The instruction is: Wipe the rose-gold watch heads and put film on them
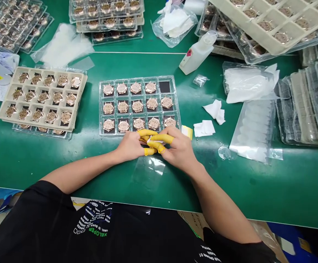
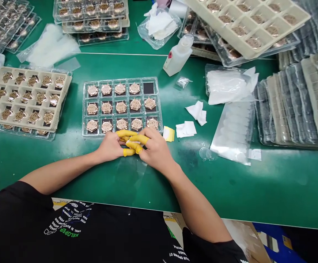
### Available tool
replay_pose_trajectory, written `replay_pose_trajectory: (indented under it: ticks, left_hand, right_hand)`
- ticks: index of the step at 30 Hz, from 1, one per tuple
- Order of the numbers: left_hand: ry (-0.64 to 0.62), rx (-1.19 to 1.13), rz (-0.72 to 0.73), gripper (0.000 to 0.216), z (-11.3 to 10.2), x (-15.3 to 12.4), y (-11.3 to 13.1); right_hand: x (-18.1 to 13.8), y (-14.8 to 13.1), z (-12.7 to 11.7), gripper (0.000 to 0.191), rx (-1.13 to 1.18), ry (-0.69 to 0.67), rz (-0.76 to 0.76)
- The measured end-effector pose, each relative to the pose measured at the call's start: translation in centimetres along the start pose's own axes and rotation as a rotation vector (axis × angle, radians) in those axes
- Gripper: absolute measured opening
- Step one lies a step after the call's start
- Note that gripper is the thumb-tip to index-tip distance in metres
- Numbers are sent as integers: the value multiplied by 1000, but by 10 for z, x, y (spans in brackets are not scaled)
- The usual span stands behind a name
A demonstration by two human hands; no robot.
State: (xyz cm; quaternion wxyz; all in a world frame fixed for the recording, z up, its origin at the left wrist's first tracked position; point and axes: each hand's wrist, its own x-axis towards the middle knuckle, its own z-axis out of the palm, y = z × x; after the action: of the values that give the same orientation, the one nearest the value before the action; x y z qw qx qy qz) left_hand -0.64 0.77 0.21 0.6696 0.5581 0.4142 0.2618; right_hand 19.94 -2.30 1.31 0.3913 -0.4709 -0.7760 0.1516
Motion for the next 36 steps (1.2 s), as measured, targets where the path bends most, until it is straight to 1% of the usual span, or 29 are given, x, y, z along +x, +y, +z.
replay_pose_trajectory:
  ticks: [3, 7, 9, 11, 14, 16, 18, 22, 25, 29, 32, 34, 36]
  left_hand:
    - [25, -2, -19, 59, 0, 0, 0]
    - [21, -8, -8, 61, 0, 1, -2]
    - [22, -28, -13, 62, 0, 1, -2]
    - [29, -66, -34, 64, 0, 2, -3]
    - [14, -90, -42, 65, -1, 3, -5]
    - [11, -86, -38, 65, -1, 3, -6]
    - [21, -87, -43, 66, -1, 2, -6]
    - [18, -82, -34, 65, 0, 1, -6]
    - [32, -86, -25, 65, 0, 1, -5]
    - [38, -52, -31, 64, 0, 0, -4]
    - [32, -34, -30, 64, 0, -1, -4]
    - [38, -27, -33, 62, 0, -2, -4]
    - [45, -7, -29, 62, 0, -2, -3]
  right_hand:
    - [1, 1, 2, 10, -111, 64, 17]
    - [0, -1, 4, 11, -47, -2, -70]
    - [0, -1, 4, 13, -112, 16, -48]
    - [-1, 0, 4, 10, -155, 25, -32]
    - [0, 2, 4, 4, -116, -3, -94]
    - [0, 2, 5, 4, -123, 32, -108]
    - [0, 2, 5, 3, -146, 67, -92]
    - [-1, 0, 5, 2, -108, 20, -124]
    - [-1, -1, 5, 5, -140, 61, -96]
    - [-1, 1, 7, 3, -76, 44, -113]
    - [-2, 2, 8, 4, -91, 82, -75]
    - [-4, 3, 8, 4, -69, 71, -59]
    - [-5, 4, 7, 3, -62, 47, -79]
